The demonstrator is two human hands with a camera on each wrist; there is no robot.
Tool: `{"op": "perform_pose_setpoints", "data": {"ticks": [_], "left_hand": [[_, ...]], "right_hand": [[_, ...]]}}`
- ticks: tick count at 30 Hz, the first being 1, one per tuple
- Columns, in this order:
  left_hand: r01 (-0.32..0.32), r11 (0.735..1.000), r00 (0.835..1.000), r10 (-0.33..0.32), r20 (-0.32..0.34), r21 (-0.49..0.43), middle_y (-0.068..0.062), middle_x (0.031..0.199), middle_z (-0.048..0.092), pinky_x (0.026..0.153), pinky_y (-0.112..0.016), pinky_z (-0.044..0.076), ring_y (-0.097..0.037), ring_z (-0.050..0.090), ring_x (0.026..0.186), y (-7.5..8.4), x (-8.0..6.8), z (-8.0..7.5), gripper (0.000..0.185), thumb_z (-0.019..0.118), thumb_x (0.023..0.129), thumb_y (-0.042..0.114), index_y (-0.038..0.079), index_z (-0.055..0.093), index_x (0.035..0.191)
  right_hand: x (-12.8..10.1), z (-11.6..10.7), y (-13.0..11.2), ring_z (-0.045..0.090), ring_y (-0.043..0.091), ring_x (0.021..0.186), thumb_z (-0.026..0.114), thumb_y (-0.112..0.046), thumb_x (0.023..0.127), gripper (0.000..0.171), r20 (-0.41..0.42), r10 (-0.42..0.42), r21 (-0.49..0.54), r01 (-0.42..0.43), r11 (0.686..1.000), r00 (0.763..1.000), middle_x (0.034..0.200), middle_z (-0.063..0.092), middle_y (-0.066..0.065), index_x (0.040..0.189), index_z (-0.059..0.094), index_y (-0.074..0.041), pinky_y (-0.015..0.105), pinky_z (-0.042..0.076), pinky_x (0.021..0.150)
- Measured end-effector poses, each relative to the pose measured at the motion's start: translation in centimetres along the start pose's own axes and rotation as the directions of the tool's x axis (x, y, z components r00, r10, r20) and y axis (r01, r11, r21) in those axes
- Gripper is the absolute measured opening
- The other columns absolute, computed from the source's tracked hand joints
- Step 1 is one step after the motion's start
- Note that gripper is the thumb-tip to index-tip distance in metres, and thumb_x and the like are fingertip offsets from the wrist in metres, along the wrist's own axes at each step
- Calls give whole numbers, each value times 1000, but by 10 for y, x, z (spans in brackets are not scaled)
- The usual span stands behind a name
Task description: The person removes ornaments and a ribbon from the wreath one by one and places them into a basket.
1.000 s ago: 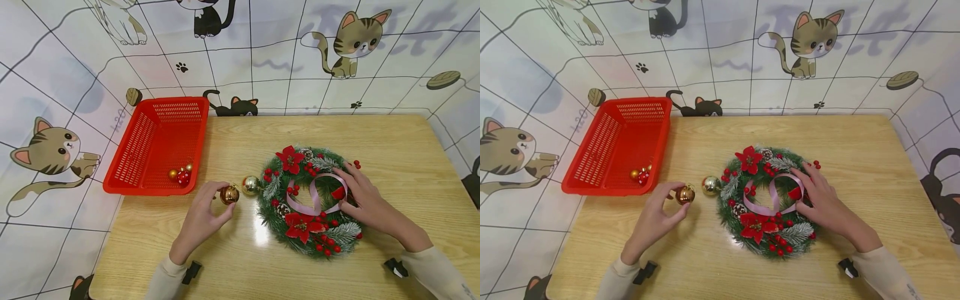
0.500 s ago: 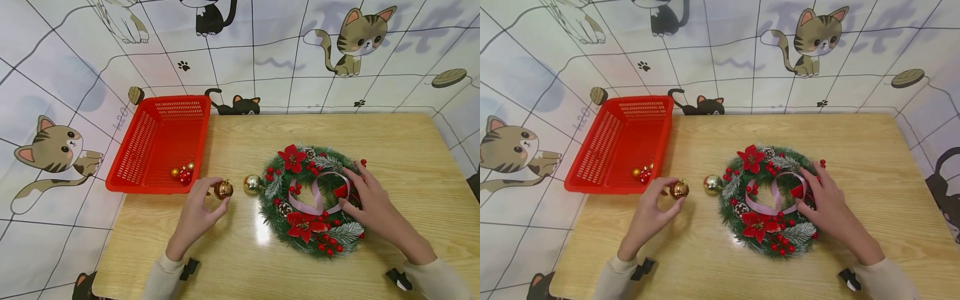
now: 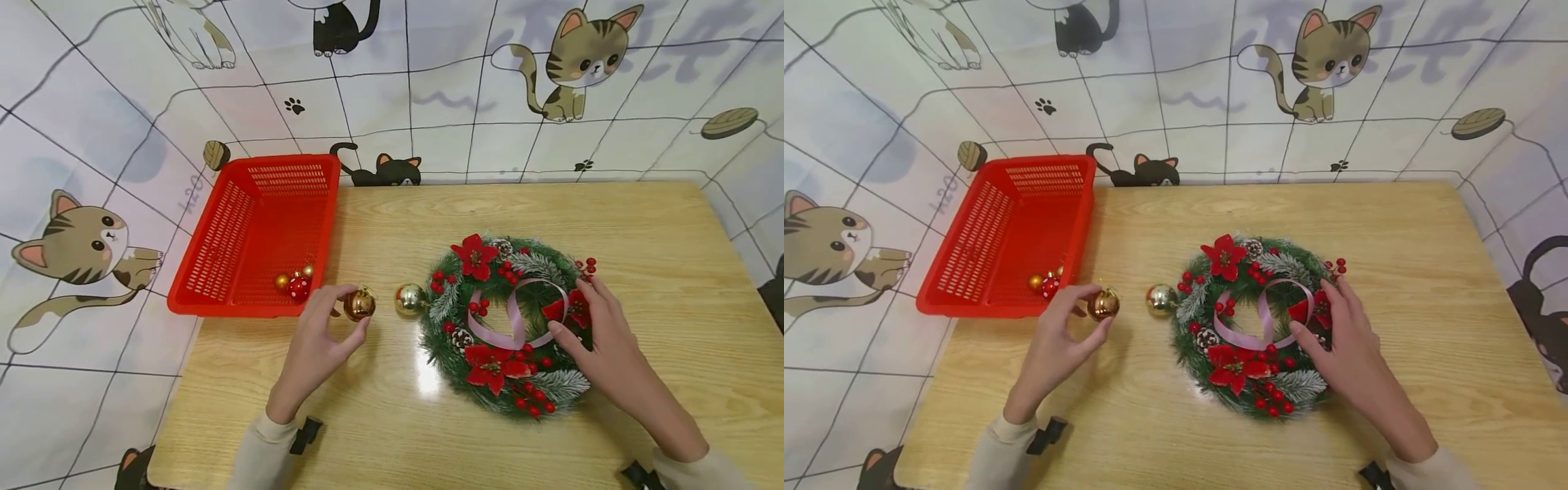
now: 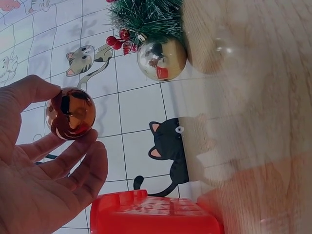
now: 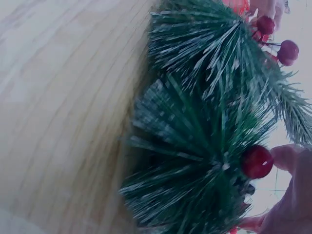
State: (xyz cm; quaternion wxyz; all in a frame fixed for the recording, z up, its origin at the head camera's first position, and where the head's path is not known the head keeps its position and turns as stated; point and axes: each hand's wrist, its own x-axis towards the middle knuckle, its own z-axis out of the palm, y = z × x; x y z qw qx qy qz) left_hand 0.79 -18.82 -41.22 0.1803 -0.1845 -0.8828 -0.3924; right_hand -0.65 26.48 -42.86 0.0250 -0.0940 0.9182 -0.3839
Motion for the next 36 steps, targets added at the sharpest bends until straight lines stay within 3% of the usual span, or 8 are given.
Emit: {"op": "perform_pose_setpoints", "data": {"ticks": [4, 11, 16, 20, 25, 31, 36], "left_hand": [[-4, 1000, 1000, 4, -15, 5, -8, 117, 70, 79, -40, 53, -23, 59, 102, -1, 2, -1, 49, 86, 88, 7, 3, 68, 133], [-5, 1000, 999, 5, -31, 8, -7, 119, 71, 78, -40, 52, -22, 59, 101, -3, 4, -3, 48, 86, 88, 7, 4, 68, 133], [3, 1000, 999, -2, -34, 12, -8, 121, 71, 79, -37, 51, -23, 58, 102, -3, 4, -3, 49, 86, 88, 7, 4, 68, 134], [17, 1000, 999, -17, -35, 15, -8, 123, 71, 79, -37, 51, -25, 58, 101, -3, 4, -4, 49, 87, 89, 8, 3, 67, 134], [31, 999, 998, -30, -47, 24, -8, 122, 71, 76, -38, 49, -26, 56, 95, -5, 3, -8, 49, 87, 88, 7, 3, 68, 134], [26, 999, 998, -25, -56, 20, -8, 120, 70, 77, -31, 46, -28, 57, 93, -6, 3, -10, 50, 86, 89, 6, 3, 67, 134], [10, 1000, 997, -10, -80, 10, -9, 124, 70, 79, -30, 47, -27, 58, 98, -7, 5, -10, 51, 86, 88, 3, 2, 66, 135]], "right_hand": [[4, 1, 2, 8, 55, 161, 69, -35, 108, 90, 10, 14, 1, -14, 1000, 1000, 178, 6, 27, 173, 17, -1, 90, 12, 110], [2, -4, 1, 7, 58, 159, 53, -23, 115, 70, 2, -32, 102, 32, 994, 999, 175, 9, 34, 171, 21, 3, 83, 7, 118], [-7, 1, -14, 14, 63, 156, 62, -33, 111, 78, -37, 26, -30, -27, 999, 999, 176, 10, 31, 171, 24, 1, 93, 13, 106], [-14, 15, -18, 20, 67, 151, 72, -37, 105, 87, -87, 37, -108, -47, 993, 996, 175, 12, 33, 169, 28, 3, 91, 22, 104], [-14, 27, -14, 19, 66, 152, 77, -35, 100, 94, -102, 52, -123, -64, 990, 993, 174, 11, 34, 168, 26, 5, 89, 25, 106], [-9, 31, -9, 13, 65, 154, 74, -34, 102, 99, -75, 121, -98, -128, 987, 990, 176, 3, 31, 174, 13, -4, 92, 23, 104], [-1, 28, -6, 15, 65, 153, 71, -24, 101, 93, -76, 89, -87, -96, 992, 993, 176, 5, 31, 173, 17, -4, 91, 24, 103]]}}
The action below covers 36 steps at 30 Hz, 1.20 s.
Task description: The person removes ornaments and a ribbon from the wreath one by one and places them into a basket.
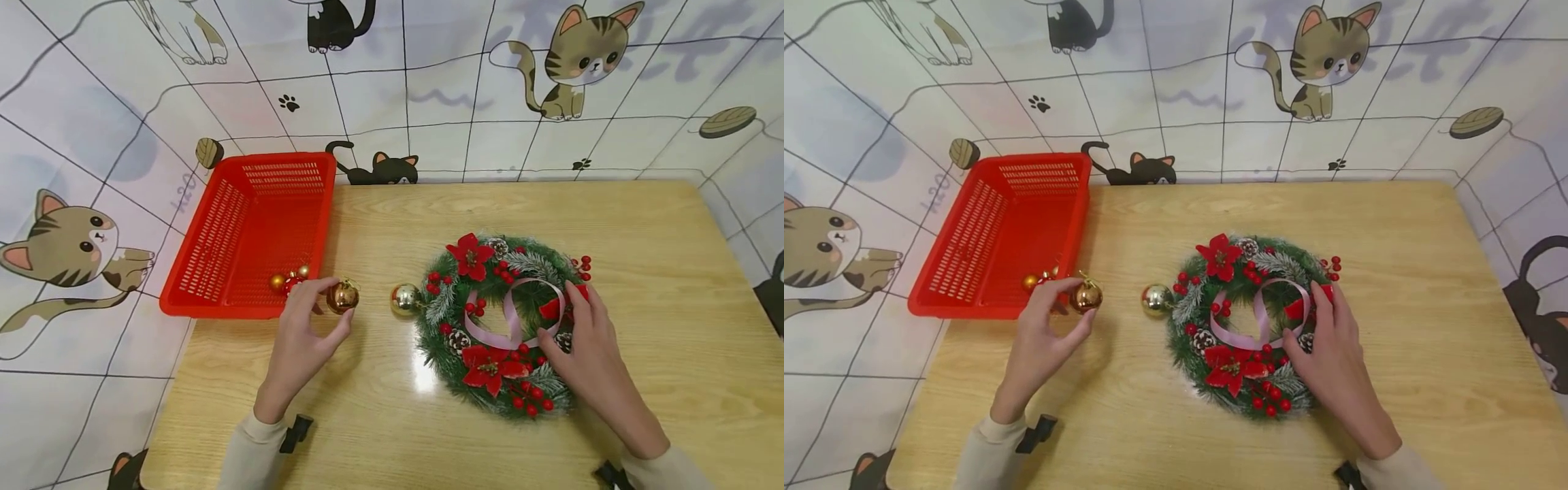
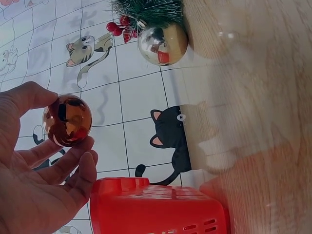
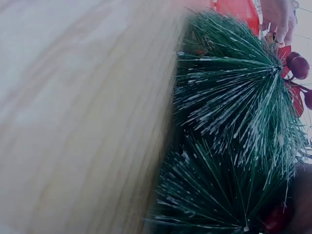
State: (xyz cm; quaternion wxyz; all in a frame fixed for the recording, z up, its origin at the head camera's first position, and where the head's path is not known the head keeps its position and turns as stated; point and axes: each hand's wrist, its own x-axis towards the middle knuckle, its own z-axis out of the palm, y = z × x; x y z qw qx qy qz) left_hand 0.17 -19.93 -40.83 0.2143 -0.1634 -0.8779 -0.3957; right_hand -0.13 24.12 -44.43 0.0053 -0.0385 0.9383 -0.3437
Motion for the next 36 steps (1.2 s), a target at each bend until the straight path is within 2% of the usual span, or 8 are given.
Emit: {"op": "perform_pose_setpoints", "data": {"ticks": [6, 17, 20, 23, 24, 27, 30, 36], "left_hand": [[-1, 1000, 1000, 1, -18, -6, -8, 125, 71, 80, -31, 46, -33, 58, 100, 1, 3, 1, 50, 85, 89, 3, 3, 68, 135], [48, 999, 999, -48, -22, 1, -8, 125, 70, 83, -34, 47, -33, 57, 103, 1, 2, -3, 48, 85, 91, 9, 3, 68, 135], [59, 998, 998, -59, -25, -1, -8, 125, 70, 87, -41, 46, -31, 59, 107, 1, 2, -5, 47, 84, 91, 8, 3, 68, 135], [55, 998, 998, -55, -28, 6, -9, 126, 70, 105, -51, 44, -28, 62, 112, 0, 2, -6, 48, 85, 91, 7, 3, 67, 136], [54, 998, 998, -54, -29, 10, -9, 126, 70, 105, -51, 43, -28, 62, 112, -1, 1, -7, 48, 84, 91, 7, 3, 67, 136], [53, 998, 998, -53, -35, 18, -8, 126, 71, 100, -47, 48, -27, 61, 110, -1, 1, -8, 49, 85, 91, 6, 4, 68, 137], [60, 998, 997, -59, -44, 21, -7, 125, 71, 80, -38, 49, -24, 58, 106, -2, 0, -9, 49, 85, 91, 5, 5, 68, 137], [63, 998, 996, -62, -59, 23, -7, 122, 70, 81, -29, 51, -21, 60, 104, -5, 0, -13, 50, 85, 90, 4, 5, 68, 137]], "right_hand": [[2, -2, 2, 19, 68, 149, 63, -16, 100, 84, -9, -25, 10, 25, 1000, 1000, 175, 9, 32, 172, 22, -4, 92, 27, 99], [6, -3, 6, 24, 69, 145, 63, -11, 97, 84, -7, -55, 1, 55, 998, 998, 173, 14, 34, 172, 24, -5, 90, 29, 99], [7, -4, 7, 24, 69, 145, 63, -11, 97, 84, -1, -58, 6, 58, 998, 998, 173, 14, 33, 172, 24, -6, 90, 29, 98], [8, -5, 9, 23, 69, 146, 62, -10, 97, 84, 6, -69, 13, 68, 998, 998, 173, 14, 34, 172, 25, -6, 91, 29, 99], [9, -5, 9, 23, 69, 146, 62, -10, 97, 84, 8, -73, 16, 73, 997, 997, 173, 15, 34, 172, 25, -6, 91, 28, 99], [11, -6, 10, 22, 69, 146, 62, -9, 97, 84, 16, -86, 18, 86, 996, 996, 172, 15, 35, 172, 26, -6, 91, 28, 100], [12, -6, 11, 23, 69, 146, 63, -9, 97, 84, 25, -97, 15, 97, 995, 995, 172, 16, 35, 172, 26, -5, 91, 29, 98], [14, -6, 13, 23, 69, 145, 63, -8, 97, 84, 39, -117, 17, 117, 993, 992, 172, 16, 34, 172, 26, -6, 92, 29, 97]]}}
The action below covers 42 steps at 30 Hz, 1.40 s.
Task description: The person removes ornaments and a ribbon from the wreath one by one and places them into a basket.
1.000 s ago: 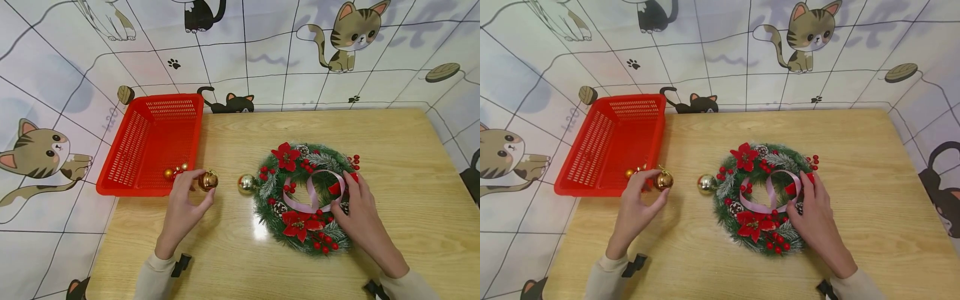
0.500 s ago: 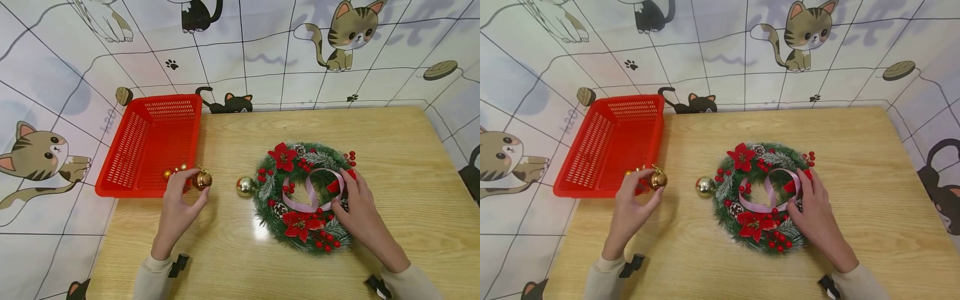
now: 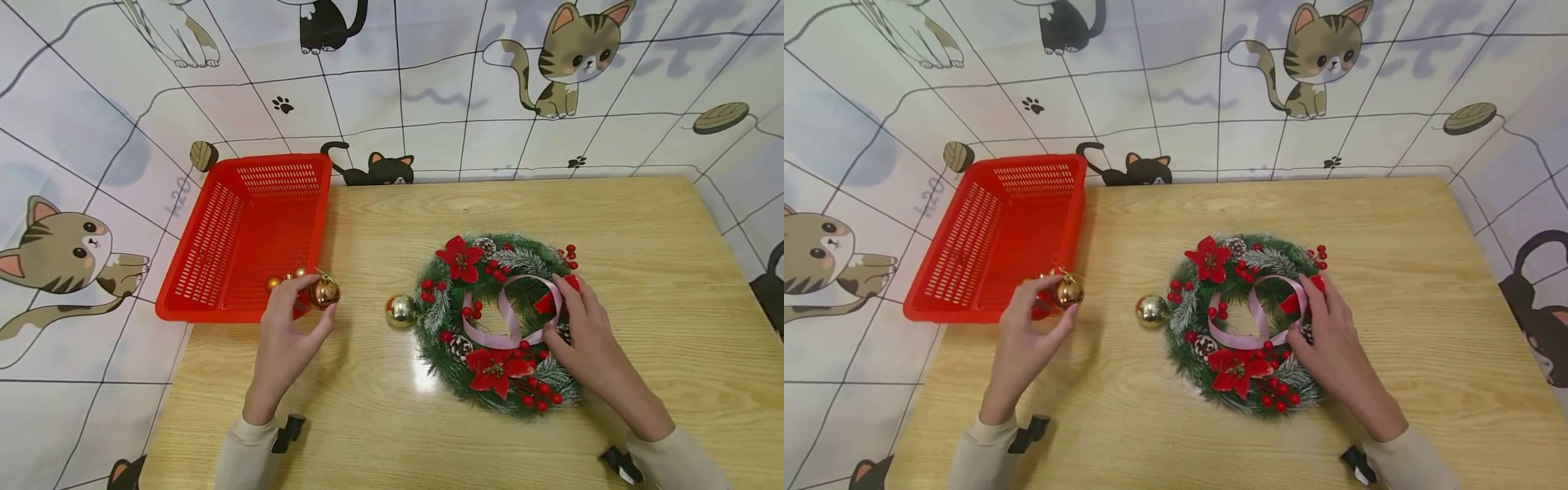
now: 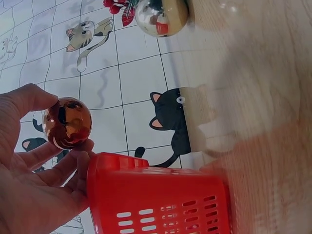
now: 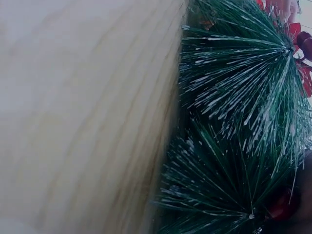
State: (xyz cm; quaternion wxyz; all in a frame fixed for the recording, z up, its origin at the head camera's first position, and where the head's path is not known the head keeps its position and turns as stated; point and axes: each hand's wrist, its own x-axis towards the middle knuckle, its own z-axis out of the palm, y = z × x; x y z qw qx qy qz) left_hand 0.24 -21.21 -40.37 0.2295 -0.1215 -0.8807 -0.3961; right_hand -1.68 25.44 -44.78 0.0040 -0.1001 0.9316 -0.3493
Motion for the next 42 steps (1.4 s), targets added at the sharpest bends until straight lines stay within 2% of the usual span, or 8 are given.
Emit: {"op": "perform_pose_setpoints", "data": {"ticks": [6, 11, 18, 21, 23, 34, 42], "left_hand": [[-6, 1000, 1000, 7, -25, 4, -10, 117, 70, 79, -27, 52, -22, 63, 96, -4, 1, -3, 50, 84, 90, 3, 2, 67, 136], [-6, 1000, 1000, 6, -27, 5, -10, 118, 70, 80, -26, 51, -22, 63, 98, -5, 0, -6, 51, 84, 90, 3, 2, 67, 137], [4, 1000, 999, -3, -38, 14, -11, 114, 71, 85, -35, 48, -25, 62, 93, -7, 0, -11, 51, 85, 89, 2, 1, 67, 137], [10, 1000, 999, -9, -41, 16, -11, 114, 71, 84, -31, 48, -25, 62, 93, -8, -1, -13, 51, 84, 89, 1, 0, 67, 137], [14, 1000, 999, -13, -47, 22, -11, 115, 71, 78, -27, 49, -25, 62, 94, -9, -2, -14, 52, 85, 89, 1, 0, 66, 137], [25, 999, 997, -22, -71, 39, -12, 116, 71, 77, -26, 47, -25, 59, 95, -13, -4, -16, 49, 84, 90, 2, -1, 66, 135], [35, 998, 997, -31, -66, 52, -12, 118, 71, 79, -19, 48, -25, 60, 98, -14, -5, -19, 49, 84, 90, 2, 0, 68, 136]], "right_hand": [[2, -2, 3, 22, 69, 147, 64, -7, 96, 84, 12, -26, 12, 25, 1000, 1000, 173, 16, 34, 172, 28, -6, 92, 27, 101], [4, -5, 3, 23, 70, 146, 64, -5, 94, 84, 19, -49, 19, 48, 999, 999, 172, 18, 34, 171, 29, -6, 92, 28, 99], [6, -7, 3, 23, 68, 147, 64, -5, 94, 85, 41, -51, 17, 51, 999, 998, 173, 16, 34, 172, 29, -9, 92, 30, 97], [7, -7, 4, 23, 67, 147, 64, -5, 94, 86, 44, -57, 18, 56, 998, 997, 173, 17, 33, 172, 29, -10, 91, 30, 97], [8, -7, 5, 24, 67, 146, 64, -5, 93, 86, 42, -64, 16, 63, 998, 997, 173, 18, 34, 172, 30, -9, 91, 31, 97], [10, -7, 10, 28, 68, 142, 65, -2, 91, 88, 39, -104, 12, 104, 995, 994, 170, 22, 35, 171, 31, -10, 88, 33, 95], [11, -8, 11, 29, 66, 142, 66, -2, 90, 88, 47, -117, 8, 117, 993, 992, 169, 25, 33, 171, 31, -9, 88, 35, 94]]}}
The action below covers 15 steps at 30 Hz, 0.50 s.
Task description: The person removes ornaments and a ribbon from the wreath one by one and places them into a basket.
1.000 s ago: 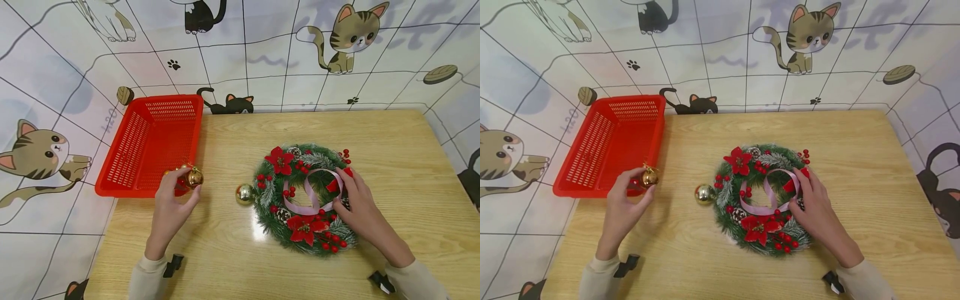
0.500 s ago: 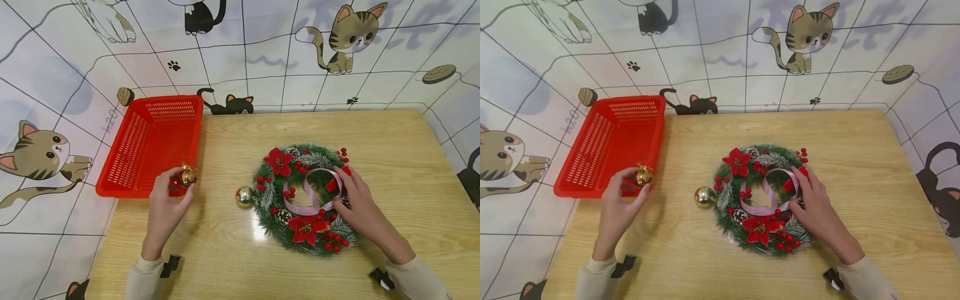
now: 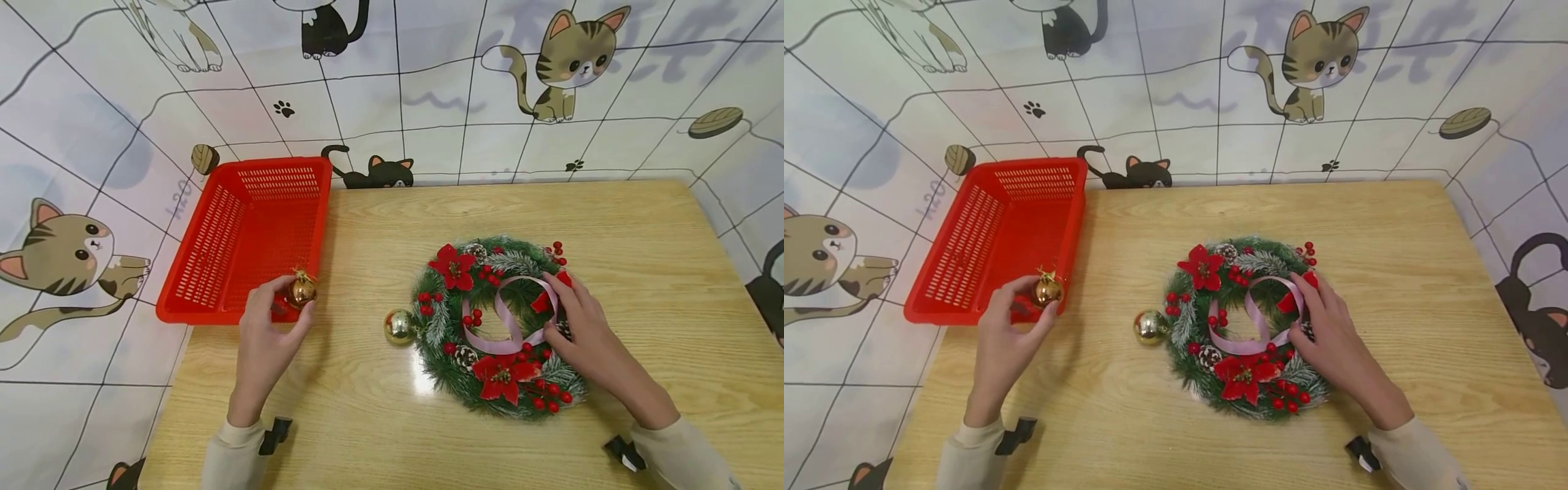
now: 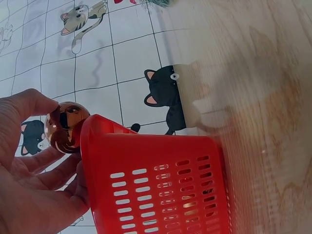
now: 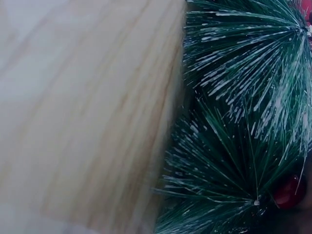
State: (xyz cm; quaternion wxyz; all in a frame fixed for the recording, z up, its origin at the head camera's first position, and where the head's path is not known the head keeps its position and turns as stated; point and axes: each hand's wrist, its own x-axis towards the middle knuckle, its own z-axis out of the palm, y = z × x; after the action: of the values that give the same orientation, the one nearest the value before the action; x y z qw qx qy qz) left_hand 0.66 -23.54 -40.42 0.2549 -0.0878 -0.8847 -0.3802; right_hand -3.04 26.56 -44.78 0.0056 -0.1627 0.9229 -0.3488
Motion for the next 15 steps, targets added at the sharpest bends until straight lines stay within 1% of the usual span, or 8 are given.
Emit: {"op": "perform_pose_setpoints", "data": {"ticks": [7, 15], "left_hand": [[43, 999, 999, -43, -4, 8, -13, 119, 71, 79, -22, 47, -24, 59, 100, -3, -1, -2, 46, 84, 92, 3, -1, 67, 135], [77, 996, 997, -77, -14, 46, -15, 118, 69, 74, -24, 46, -24, 58, 95, -5, -2, -7, 46, 84, 92, 4, -4, 65, 133]], "right_hand": [[1, -1, 0, 30, 65, 141, 66, -1, 90, 89, 9, 0, 9, 0, 1000, 1000, 169, 26, 32, 171, 31, -10, 88, 36, 92], [2, -1, 1, 32, 64, 140, 66, -1, 89, 88, 10, -4, 6, 4, 1000, 1000, 167, 27, 34, 170, 33, -10, 87, 37, 92]]}}
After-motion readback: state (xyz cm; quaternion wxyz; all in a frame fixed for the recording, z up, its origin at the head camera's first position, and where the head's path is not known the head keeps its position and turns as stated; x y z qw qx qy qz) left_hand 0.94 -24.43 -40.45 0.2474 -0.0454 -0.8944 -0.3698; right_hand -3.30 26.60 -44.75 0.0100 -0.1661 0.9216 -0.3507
